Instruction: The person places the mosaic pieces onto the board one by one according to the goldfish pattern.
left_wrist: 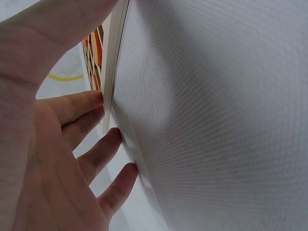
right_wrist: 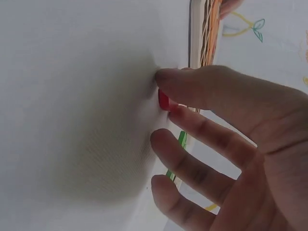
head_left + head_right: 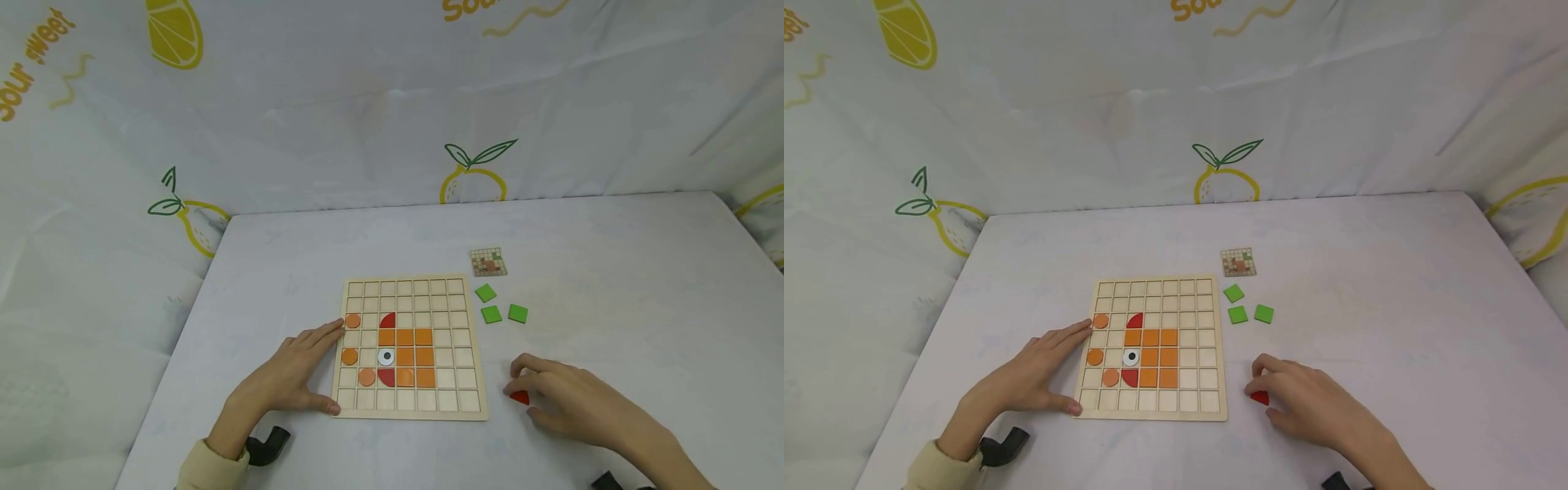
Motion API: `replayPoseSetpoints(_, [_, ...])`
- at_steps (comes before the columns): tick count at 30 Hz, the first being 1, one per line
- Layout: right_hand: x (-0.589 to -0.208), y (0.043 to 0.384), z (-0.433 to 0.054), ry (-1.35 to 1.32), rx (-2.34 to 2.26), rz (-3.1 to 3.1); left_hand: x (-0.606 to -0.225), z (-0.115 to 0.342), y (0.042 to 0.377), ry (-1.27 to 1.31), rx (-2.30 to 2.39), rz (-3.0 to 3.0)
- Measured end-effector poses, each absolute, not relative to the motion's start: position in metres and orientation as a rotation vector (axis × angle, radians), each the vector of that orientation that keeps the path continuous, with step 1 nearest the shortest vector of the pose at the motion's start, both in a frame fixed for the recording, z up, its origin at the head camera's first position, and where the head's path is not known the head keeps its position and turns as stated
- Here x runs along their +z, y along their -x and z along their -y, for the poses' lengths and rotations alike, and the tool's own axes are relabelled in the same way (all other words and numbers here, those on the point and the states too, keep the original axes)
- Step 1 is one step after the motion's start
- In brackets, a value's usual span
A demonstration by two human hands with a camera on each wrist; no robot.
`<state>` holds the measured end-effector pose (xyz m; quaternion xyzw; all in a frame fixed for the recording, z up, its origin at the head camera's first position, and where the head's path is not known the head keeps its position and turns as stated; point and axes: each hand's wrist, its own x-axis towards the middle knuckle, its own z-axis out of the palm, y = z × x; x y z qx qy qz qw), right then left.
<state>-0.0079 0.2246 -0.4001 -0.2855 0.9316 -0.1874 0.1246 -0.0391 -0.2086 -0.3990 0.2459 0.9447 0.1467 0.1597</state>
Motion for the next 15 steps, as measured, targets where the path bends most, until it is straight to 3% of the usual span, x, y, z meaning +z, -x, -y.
replayPoseSetpoints(15, [-0.4003,0.0162,-0.2309,1.005,-0.562,-2.602,-0.4032,0.2107,0.0404,-0.691,0.422,-2.691])
